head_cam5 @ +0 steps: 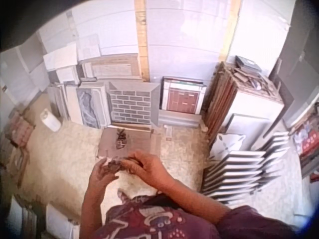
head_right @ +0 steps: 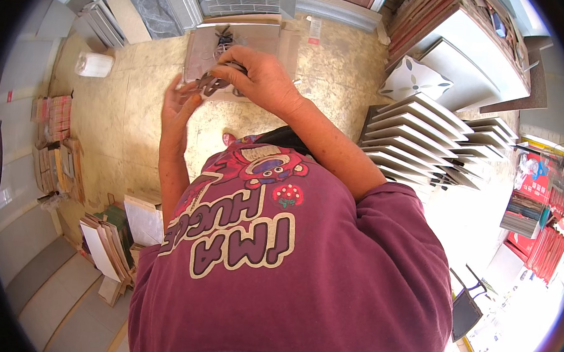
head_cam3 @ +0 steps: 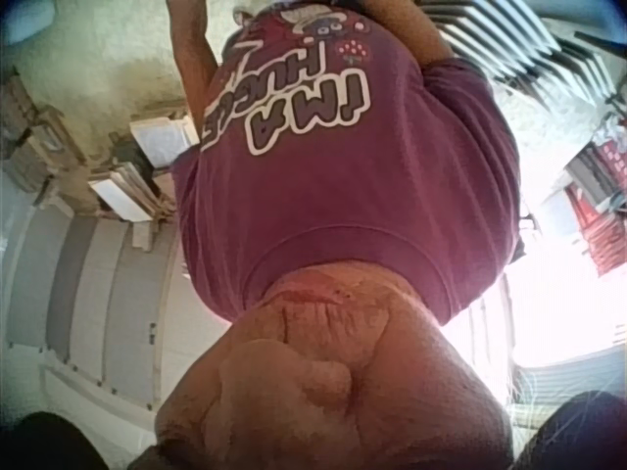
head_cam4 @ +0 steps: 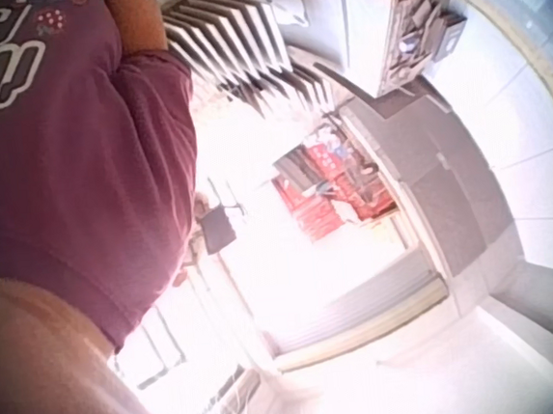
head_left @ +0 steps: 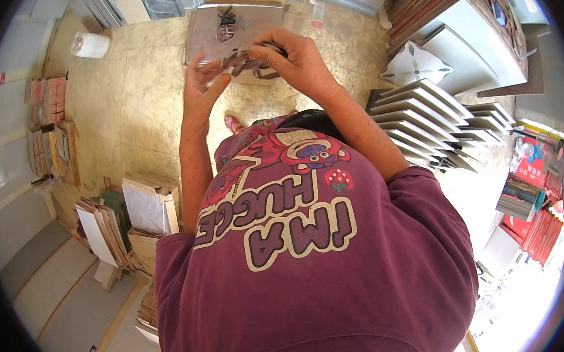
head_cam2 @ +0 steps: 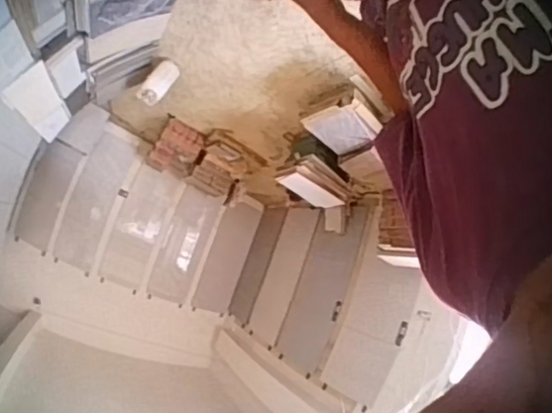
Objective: The person bundles together a group of plastic straps by hand, coiling them into a circular shape and weaving the ends through the center to secure the bundle.
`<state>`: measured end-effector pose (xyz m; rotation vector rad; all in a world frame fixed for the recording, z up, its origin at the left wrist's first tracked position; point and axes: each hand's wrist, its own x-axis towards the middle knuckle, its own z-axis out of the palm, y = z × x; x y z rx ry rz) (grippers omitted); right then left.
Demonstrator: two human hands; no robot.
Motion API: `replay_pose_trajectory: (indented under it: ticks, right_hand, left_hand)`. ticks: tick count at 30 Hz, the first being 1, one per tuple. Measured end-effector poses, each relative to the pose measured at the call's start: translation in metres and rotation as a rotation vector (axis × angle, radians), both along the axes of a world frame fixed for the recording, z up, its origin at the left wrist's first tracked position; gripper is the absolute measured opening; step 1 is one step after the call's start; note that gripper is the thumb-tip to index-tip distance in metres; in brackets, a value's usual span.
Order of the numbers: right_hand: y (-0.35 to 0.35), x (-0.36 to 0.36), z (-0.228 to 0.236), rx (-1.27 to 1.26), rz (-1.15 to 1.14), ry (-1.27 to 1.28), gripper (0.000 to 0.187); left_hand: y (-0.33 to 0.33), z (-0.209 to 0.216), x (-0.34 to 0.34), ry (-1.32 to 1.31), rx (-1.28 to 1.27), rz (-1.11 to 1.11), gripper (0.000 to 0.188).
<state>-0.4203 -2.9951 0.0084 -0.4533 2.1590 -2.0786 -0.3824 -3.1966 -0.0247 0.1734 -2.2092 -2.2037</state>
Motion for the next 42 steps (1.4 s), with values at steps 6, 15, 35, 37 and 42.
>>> replay_pose_trajectory:
  ticks: [6, 15, 35, 37, 42]
  right_hand:
    - [0.002, 0.003, 0.007, 0.181, 0.111, 0.14, 0.017]
    - [0.005, -0.003, 0.014, 0.172, -0.211, 0.37, 0.024]
    - [0.009, 0.0, -0.02, 0.005, 0.069, -0.3, 0.036]
    - [0.007, 0.0, -0.022, -0.101, 0.09, -0.39, 0.037]
    - [-0.004, 0.012, -0.015, -0.223, 0.087, -0.517, 0.039]
  left_hand:
    - [0.016, 0.044, -0.002, 0.138, -0.265, -0.26, 0.04]
    - [0.033, 0.027, -0.006, 0.038, -0.013, 0.016, 0.02]
    - [0.021, 0.035, -0.01, 0.177, 0.591, 0.15, 0.029]
    - [0.018, 0.032, -0.008, 0.166, 0.637, 0.075, 0.029]
    - [0.026, 0.031, 0.001, 0.128, 0.632, -0.036, 0.027]
